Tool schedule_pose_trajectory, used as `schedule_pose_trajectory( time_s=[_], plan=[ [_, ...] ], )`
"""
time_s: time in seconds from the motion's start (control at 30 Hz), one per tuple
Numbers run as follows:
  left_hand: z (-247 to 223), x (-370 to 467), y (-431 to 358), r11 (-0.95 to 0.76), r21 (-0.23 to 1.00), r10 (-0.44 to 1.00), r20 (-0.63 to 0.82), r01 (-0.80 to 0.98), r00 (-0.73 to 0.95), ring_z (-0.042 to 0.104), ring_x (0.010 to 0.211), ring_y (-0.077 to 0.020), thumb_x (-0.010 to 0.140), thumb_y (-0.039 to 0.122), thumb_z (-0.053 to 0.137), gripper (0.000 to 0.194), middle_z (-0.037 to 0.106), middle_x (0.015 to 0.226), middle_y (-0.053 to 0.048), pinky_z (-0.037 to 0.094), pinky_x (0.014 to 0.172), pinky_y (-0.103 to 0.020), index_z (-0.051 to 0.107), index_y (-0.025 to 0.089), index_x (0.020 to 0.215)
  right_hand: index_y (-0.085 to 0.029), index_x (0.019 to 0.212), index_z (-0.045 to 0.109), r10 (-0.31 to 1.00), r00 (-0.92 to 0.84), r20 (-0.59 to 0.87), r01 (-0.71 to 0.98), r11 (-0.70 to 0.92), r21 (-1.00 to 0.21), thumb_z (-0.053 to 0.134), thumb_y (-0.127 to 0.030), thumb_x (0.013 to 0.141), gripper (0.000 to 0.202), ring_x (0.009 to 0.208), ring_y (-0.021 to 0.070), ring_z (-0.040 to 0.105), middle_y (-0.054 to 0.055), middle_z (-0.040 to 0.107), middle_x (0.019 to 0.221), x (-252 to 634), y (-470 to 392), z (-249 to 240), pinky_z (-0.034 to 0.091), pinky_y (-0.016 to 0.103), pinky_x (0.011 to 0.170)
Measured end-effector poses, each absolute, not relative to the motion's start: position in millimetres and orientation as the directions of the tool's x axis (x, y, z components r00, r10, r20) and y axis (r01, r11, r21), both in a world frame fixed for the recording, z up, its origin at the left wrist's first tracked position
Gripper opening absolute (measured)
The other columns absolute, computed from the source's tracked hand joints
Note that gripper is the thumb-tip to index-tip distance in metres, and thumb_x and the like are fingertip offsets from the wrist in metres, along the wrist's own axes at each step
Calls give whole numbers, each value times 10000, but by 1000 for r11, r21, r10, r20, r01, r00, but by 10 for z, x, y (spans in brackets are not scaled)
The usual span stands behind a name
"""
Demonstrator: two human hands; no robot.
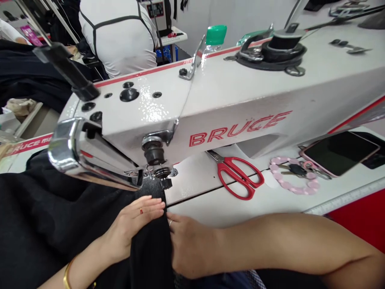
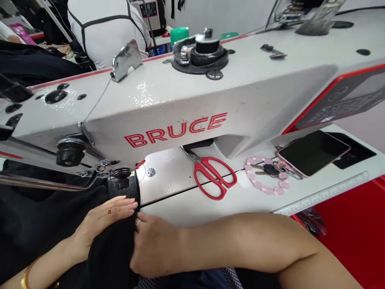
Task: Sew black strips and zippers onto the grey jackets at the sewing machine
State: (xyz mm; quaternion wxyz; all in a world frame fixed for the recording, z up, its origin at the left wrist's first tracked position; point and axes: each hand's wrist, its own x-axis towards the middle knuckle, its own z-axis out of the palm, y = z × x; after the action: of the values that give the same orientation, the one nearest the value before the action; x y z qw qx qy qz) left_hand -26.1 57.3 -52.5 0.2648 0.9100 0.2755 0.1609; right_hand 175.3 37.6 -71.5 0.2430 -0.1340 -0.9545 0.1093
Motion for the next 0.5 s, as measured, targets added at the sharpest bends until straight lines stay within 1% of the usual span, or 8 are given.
schedule_pose_trajectory(
  time_s=[0.13,0.23,0.3,0.37,0.4,0.47,0.5],
  plan=[
    [-529,-290,789,-732,545,577,178,409,797,503,1119,-193,853,258,435,352,590,1143,-90,365,991,-395,455,199,1200,-118,854,589,354,-820,450,251,929,-273,441,-149,795,162,943,214,521,120,600,967,1725,481,-728,347,412,941],
    [-508,-291,970,-736,550,573,196,395,796,536,1077,-187,827,215,457,370,600,1128,-84,429,933,-353,461,211,1197,-93,910,579,402,-780,481,307,914,-265,413,-121,815,193,1025,187,488,111,587,1010,1703,571,-739,281,346,1018],
    [-462,-270,1037,-735,545,573,184,402,798,565,1034,-180,804,198,485,403,605,1122,-78,464,887,-319,464,220,1206,-77,953,577,413,-781,469,312,908,-280,437,-136,802,213,1081,186,458,113,580,1043,1725,636,-720,241,321,1047],
    [-380,-221,992,-714,535,608,155,451,779,575,1015,-185,776,203,529,426,604,1124,-68,470,881,-318,485,236,1199,-89,965,582,396,-811,431,271,906,-324,506,-202,752,253,1122,208,429,107,571,1077,1775,691,-667,225,329,1055],
    [-330,-187,913,-689,533,642,133,491,755,572,1019,-191,766,209,546,434,602,1129,-60,454,907,-341,494,248,1195,-104,961,585,377,-830,411,237,906,-352,540,-255,720,288,1128,220,423,101,569,1088,1801,707,-629,232,338,1049],
    [-233,-118,657,-578,541,753,67,610,654,544,1064,-202,772,218,544,430,577,1171,-38,405,962,-393,502,292,1193,-140,941,590,317,-879,355,161,900,-404,597,-387,654,379,1097,227,446,84,575,1086,1834,705,-544,286,337,1009],
    [-197,-94,498,-494,555,818,36,669,574,523,1094,-206,783,229,533,422,555,1203,-27,394,973,-403,501,313,1195,-162,919,593,294,-903,313,144,894,-424,615,-449,624,413,1054,213,475,67,588,1061,1835,684,-503,335,317,962]
  ],
)
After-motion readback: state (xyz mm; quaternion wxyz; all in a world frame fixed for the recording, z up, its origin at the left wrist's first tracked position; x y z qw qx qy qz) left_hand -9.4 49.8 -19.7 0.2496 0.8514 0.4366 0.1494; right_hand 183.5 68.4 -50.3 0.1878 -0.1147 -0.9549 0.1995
